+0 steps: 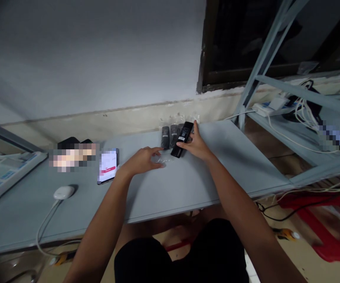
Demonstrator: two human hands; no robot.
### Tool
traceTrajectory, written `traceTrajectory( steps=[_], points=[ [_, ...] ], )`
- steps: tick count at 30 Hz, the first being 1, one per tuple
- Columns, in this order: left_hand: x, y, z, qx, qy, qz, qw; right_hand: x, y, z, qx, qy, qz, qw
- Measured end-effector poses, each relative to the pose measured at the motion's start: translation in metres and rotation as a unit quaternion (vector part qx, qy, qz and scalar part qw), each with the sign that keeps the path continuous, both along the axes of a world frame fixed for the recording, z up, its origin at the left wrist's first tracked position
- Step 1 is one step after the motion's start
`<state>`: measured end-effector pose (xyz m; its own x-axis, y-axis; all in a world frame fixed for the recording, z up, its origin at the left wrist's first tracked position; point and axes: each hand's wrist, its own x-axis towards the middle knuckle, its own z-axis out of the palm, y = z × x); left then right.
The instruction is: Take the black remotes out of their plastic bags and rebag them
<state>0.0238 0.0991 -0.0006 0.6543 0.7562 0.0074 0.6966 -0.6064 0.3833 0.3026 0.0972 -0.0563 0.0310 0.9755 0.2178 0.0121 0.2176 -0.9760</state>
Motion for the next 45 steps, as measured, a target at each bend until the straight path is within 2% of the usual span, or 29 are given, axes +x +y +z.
traceTrajectory(
  steps=[6,11,18,27,35,41,45],
  points=[
    [-0.002,0.001,-0.006,-0.002,-0.046,-0.003,0.999,0.001,-0.001,0.0,-0.009,-0.036,-0.003,0.999],
    [0.002,0.001,-0.011,0.001,-0.089,-0.024,0.996,-0.004,-0.002,0.001,0.016,-0.036,-0.02,0.999],
    [0.007,0.0,-0.007,0.031,-0.074,0.015,0.997,-0.011,-0.001,-0.001,-0.013,-0.024,-0.013,1.0],
    [0.005,0.002,-0.007,0.048,-0.07,-0.009,0.996,-0.016,-0.001,0.0,-0.015,-0.004,-0.023,1.0],
    [0.01,-0.006,-0.001,0.055,-0.061,0.039,0.996,-0.022,0.001,-0.002,0.001,0.034,-0.069,0.997],
    [0.023,-0.011,-0.001,0.11,-0.049,0.1,0.988,-0.043,-0.004,-0.004,0.02,0.055,-0.044,0.997],
    [0.033,-0.016,-0.001,0.128,-0.027,0.12,0.984,-0.052,-0.005,-0.007,0.047,0.033,-0.056,0.997]
  ],
)
